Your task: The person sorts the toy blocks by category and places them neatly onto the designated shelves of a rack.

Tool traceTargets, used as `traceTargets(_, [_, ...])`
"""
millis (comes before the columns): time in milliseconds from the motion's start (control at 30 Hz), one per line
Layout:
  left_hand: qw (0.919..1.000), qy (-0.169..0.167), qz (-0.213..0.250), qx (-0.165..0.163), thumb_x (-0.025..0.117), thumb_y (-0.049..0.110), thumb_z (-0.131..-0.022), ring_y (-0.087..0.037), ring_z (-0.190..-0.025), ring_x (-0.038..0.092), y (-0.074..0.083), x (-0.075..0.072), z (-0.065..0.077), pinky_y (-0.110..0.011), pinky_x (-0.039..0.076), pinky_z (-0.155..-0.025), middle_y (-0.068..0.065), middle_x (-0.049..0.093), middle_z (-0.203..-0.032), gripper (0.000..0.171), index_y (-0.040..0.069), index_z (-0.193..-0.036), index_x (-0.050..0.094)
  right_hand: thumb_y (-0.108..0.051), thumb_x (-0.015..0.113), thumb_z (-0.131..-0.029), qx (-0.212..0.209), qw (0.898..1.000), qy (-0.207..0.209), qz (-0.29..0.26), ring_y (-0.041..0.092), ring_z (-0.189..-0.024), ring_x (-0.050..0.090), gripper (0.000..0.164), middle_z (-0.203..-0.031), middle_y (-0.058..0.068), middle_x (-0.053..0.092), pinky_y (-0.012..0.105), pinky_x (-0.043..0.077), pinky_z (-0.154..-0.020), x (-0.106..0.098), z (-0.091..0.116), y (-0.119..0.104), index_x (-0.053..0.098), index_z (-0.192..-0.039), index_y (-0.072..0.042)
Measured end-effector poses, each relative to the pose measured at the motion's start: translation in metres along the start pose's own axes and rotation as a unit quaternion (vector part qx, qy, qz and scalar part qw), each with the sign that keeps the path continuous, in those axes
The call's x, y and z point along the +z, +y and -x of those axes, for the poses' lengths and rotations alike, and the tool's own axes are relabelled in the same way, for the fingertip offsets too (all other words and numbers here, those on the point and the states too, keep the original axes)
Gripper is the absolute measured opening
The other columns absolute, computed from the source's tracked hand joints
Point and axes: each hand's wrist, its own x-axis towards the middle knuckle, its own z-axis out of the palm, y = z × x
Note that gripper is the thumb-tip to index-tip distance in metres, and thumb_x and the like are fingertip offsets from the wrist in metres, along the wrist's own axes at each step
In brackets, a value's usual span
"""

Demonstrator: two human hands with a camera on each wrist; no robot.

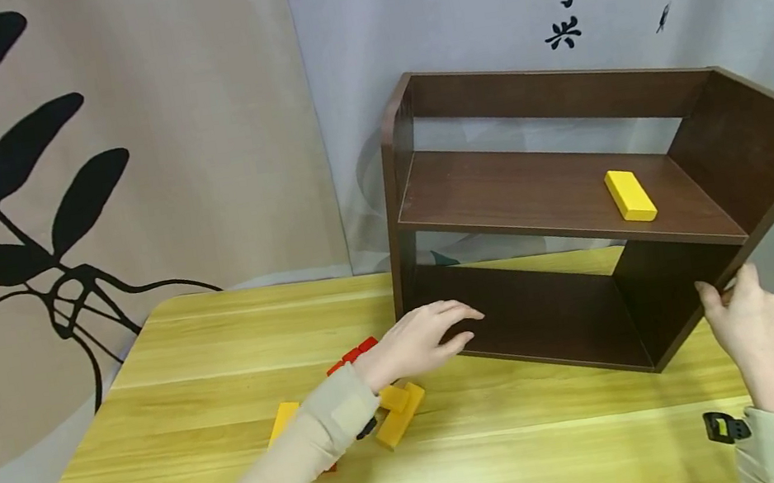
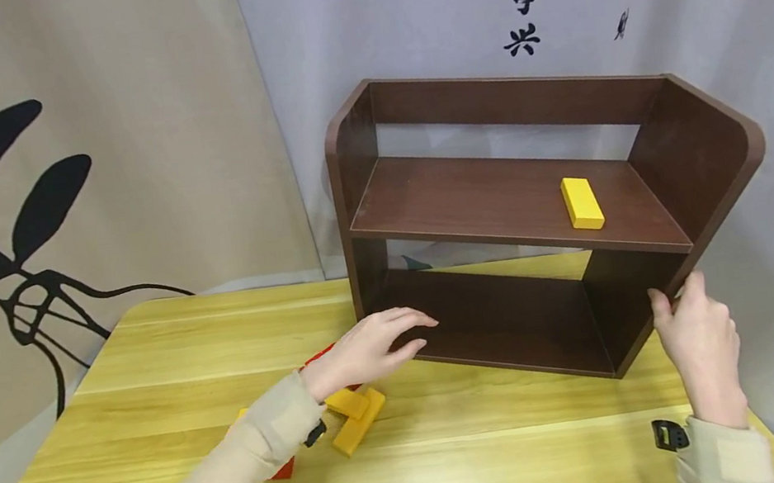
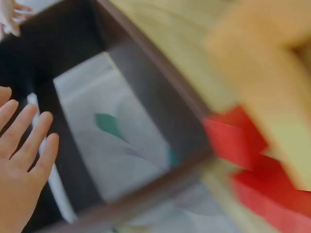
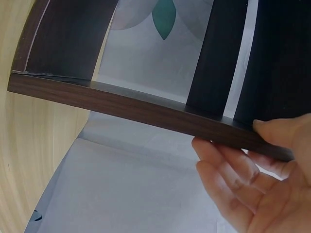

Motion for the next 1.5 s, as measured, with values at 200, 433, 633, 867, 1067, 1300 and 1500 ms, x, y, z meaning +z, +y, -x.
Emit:
traceTargets(200, [0.9873, -0.066, 0.104, -0.100, 0.058, 0.021, -0.095, -0.019, -0.115, 0.061, -0.030, 0.002, 0.045, -0.035, 0.051, -0.097, -0.006, 0.063, -0.127, 0.035, 0.009, -0.127, 0.058, -0.028, 0.048, -0.096, -0.004, 1.000, 0.001, -0.003, 0.061, -0.075, 0.053, 0.038, -0.084, 0.033, 0.061, 0.054, 0.037, -0.051, -0.002, 0.000, 0.000, 0.042, -0.105, 0.008])
traceTargets(433, [0.9720, -0.123, 0.159, -0.121, 0.065, 0.020, -0.090, -0.025, -0.105, 0.066, -0.051, 0.003, 0.087, -0.039, 0.053, -0.093, -0.013, 0.068, -0.116, 0.035, 0.001, -0.120, 0.062, -0.031, 0.047, -0.097, -0.003, 1.000, -0.004, -0.005, 0.061, -0.076, 0.054, 0.040, -0.088, 0.033, 0.061, 0.052, 0.038, -0.052, -0.003, 0.000, 0.001, 0.042, -0.108, 0.008])
traceTargets(633, [0.9561, -0.148, 0.204, -0.150, 0.070, 0.020, -0.086, -0.023, -0.108, 0.064, -0.067, 0.004, 0.105, -0.037, 0.050, -0.097, -0.009, 0.068, -0.116, 0.037, 0.004, -0.118, 0.063, -0.032, 0.047, -0.096, -0.005, 1.000, -0.006, -0.005, 0.059, -0.075, 0.055, 0.041, -0.087, 0.033, 0.061, 0.051, 0.038, -0.052, -0.003, -0.001, 0.002, 0.042, -0.108, 0.008])
traceTargets(867, [0.9534, -0.150, 0.201, -0.168, 0.072, 0.011, -0.083, -0.024, -0.108, 0.064, -0.081, 0.001, 0.115, -0.040, 0.050, -0.097, -0.008, 0.068, -0.116, 0.035, 0.005, -0.116, 0.064, -0.032, 0.047, -0.097, -0.004, 1.000, -0.010, -0.005, 0.061, -0.080, 0.053, 0.043, -0.093, 0.034, 0.061, 0.053, 0.038, -0.054, -0.003, -0.001, 0.002, 0.041, -0.111, 0.008])
traceTargets(1067, [0.9700, -0.166, 0.098, -0.148, 0.076, 0.005, -0.077, -0.016, -0.101, 0.061, -0.087, 0.002, 0.117, -0.034, 0.051, -0.093, -0.003, 0.069, -0.113, 0.035, 0.010, -0.111, 0.068, -0.033, 0.047, -0.097, 0.001, 1.000, -0.016, -0.006, 0.061, -0.081, 0.053, 0.044, -0.094, 0.034, 0.061, 0.053, 0.038, -0.054, -0.003, -0.001, 0.001, 0.041, -0.112, 0.008])
traceTargets(1300, [0.9717, -0.166, 0.083, -0.147, 0.078, 0.006, -0.076, -0.011, -0.094, 0.058, -0.087, 0.005, 0.117, -0.028, 0.051, -0.087, -0.002, 0.070, -0.112, 0.034, 0.014, -0.109, 0.070, -0.032, 0.047, -0.097, 0.000, 1.000, -0.016, -0.005, 0.061, -0.079, 0.053, 0.043, -0.091, 0.034, 0.060, 0.054, 0.038, -0.053, -0.002, 0.000, 0.001, 0.041, -0.111, 0.008])
traceTargets(1500, [0.9753, -0.145, 0.094, -0.138, 0.076, 0.013, -0.078, -0.011, -0.094, 0.059, -0.075, 0.004, 0.112, -0.027, 0.051, -0.085, 0.000, 0.070, -0.110, 0.031, 0.015, -0.109, 0.071, -0.032, 0.047, -0.097, 0.000, 1.000, -0.017, -0.001, 0.060, -0.077, 0.053, 0.042, -0.089, 0.034, 0.060, 0.054, 0.038, -0.053, -0.003, 0.001, 0.001, 0.041, -0.108, 0.008])
